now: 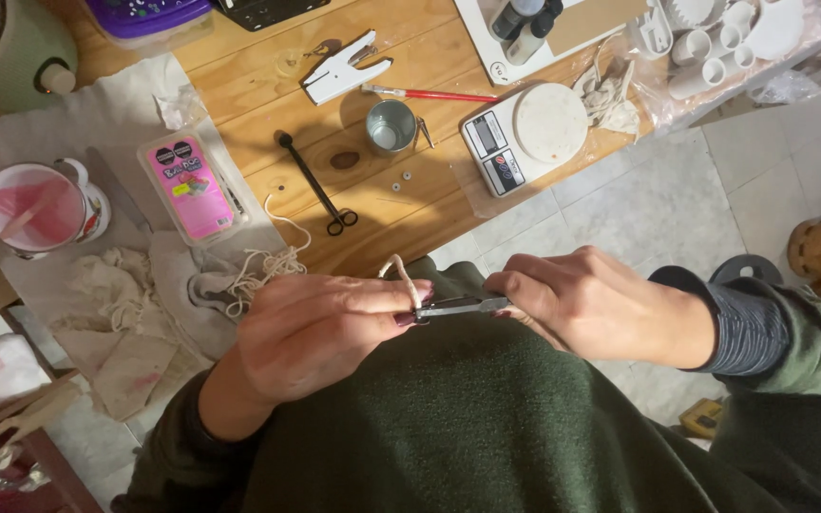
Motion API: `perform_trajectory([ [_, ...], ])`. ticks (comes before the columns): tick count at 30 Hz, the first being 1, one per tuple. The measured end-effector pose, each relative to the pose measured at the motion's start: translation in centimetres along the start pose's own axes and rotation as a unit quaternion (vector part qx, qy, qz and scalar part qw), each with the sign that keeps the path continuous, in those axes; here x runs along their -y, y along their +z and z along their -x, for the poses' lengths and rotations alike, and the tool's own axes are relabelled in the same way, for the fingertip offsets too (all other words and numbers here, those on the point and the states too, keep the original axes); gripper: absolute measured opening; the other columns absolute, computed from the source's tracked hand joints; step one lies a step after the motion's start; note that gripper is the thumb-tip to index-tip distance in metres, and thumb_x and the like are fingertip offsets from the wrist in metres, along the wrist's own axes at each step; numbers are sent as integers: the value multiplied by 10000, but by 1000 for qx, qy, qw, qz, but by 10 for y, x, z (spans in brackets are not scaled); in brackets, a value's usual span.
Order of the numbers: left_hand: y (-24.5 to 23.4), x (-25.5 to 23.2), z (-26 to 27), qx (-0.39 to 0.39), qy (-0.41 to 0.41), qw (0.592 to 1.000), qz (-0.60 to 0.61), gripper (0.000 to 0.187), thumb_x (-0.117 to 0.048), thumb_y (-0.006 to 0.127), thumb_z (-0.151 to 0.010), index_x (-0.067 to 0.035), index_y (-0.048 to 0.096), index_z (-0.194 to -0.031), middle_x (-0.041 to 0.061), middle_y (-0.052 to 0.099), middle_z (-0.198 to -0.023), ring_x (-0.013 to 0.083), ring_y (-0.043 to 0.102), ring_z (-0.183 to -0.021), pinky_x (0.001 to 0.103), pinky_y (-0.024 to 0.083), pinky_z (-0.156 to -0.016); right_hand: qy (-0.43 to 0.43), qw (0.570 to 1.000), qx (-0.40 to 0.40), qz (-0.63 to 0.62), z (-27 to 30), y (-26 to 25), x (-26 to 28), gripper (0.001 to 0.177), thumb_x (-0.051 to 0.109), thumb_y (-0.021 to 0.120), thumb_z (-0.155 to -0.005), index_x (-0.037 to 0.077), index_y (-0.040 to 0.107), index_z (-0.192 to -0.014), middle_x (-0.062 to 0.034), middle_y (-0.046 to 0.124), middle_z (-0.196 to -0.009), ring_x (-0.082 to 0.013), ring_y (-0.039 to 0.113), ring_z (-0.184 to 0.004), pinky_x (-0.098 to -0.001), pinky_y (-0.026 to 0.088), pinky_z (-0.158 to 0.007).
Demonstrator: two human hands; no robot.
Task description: Preparing candle wicks by attaching metal sustainers and measuring lengths at a workbench.
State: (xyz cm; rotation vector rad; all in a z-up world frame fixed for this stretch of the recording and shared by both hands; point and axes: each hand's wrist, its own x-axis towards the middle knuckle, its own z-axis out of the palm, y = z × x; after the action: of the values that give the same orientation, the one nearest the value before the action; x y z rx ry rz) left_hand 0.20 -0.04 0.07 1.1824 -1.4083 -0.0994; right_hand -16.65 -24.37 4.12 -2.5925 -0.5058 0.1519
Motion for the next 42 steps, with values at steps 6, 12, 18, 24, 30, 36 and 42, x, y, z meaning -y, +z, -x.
perform_trajectory([
  [6, 0, 1, -1, 3, -1, 1000, -2, 106, 52, 769, -864, 62, 692, -937, 191, 739, -1068, 309, 789, -1021, 381, 672, -881, 4, 1000, -4, -1, 1, 0, -2, 188, 102, 687, -904, -28, 565, -962, -122, 613, -784, -284, 619, -514, -424, 480, -421],
  [12, 3, 2, 1, 0, 2, 1000, -11, 100, 52, 774, -872, 41, 687, -919, 172, 744, -1058, 306, 792, -1017, 371, 674, -866, -5, 1000, 10, 19, 5, 0, -5, 163, 79, 668, -906, -16, 537, -926, -108, 592, -758, -286, 617, -530, -421, 483, -433],
  [18, 4, -2, -1, -2, -10, 999, -51, 101, 35, 792, -864, 17, 700, -899, 164, 763, -1073, 249, 794, -951, 318, 650, -788, -32, 997, 3, 74, 6, -1, -6, 187, 19, 654, -815, -24, 552, -965, -103, 592, -753, -273, 619, -544, -400, 496, -457],
  [24, 4, -1, 3, -10, -15, 1000, -23, 96, 36, 773, -877, 34, 695, -932, 165, 750, -1077, 270, 793, -979, 342, 664, -840, -50, 993, -5, 109, 6, 2, -8, 209, 23, 651, -805, -43, 574, -988, -120, 631, -789, -273, 657, -595, -398, 526, -480],
  [30, -9, -7, 3, 62, 10, 997, -41, 138, -39, 671, -946, 85, 686, -1004, 246, 714, -1164, 329, 766, -1056, 394, 653, -880, -8, 995, -51, 89, 6, 4, -13, 255, 54, 612, -871, -60, 585, -1097, -190, 706, -1014, -321, 745, -820, -356, 600, -595],
  [36, -9, -10, 0, 54, 51, 995, -68, 154, -34, 641, -1001, 120, 641, -998, 279, 683, -1163, 403, 746, -1120, 447, 656, -954, 190, 981, -22, -21, 19, 37, -46, 190, 174, 628, -966, -4, 618, -1032, -175, 663, -819, -394, 657, -700, -481, 523, -593],
  [42, 5, 9, 19, -21, 15, 995, -101, 131, 14, 786, -930, 40, 696, -1023, 180, 737, -1110, 269, 787, -993, 333, 662, -839, 272, 956, -111, 24, 18, 197, -165, 116, 117, 604, -995, 8, 584, -1029, -191, 646, -881, -430, 634, -884, -524, 511, -740],
])
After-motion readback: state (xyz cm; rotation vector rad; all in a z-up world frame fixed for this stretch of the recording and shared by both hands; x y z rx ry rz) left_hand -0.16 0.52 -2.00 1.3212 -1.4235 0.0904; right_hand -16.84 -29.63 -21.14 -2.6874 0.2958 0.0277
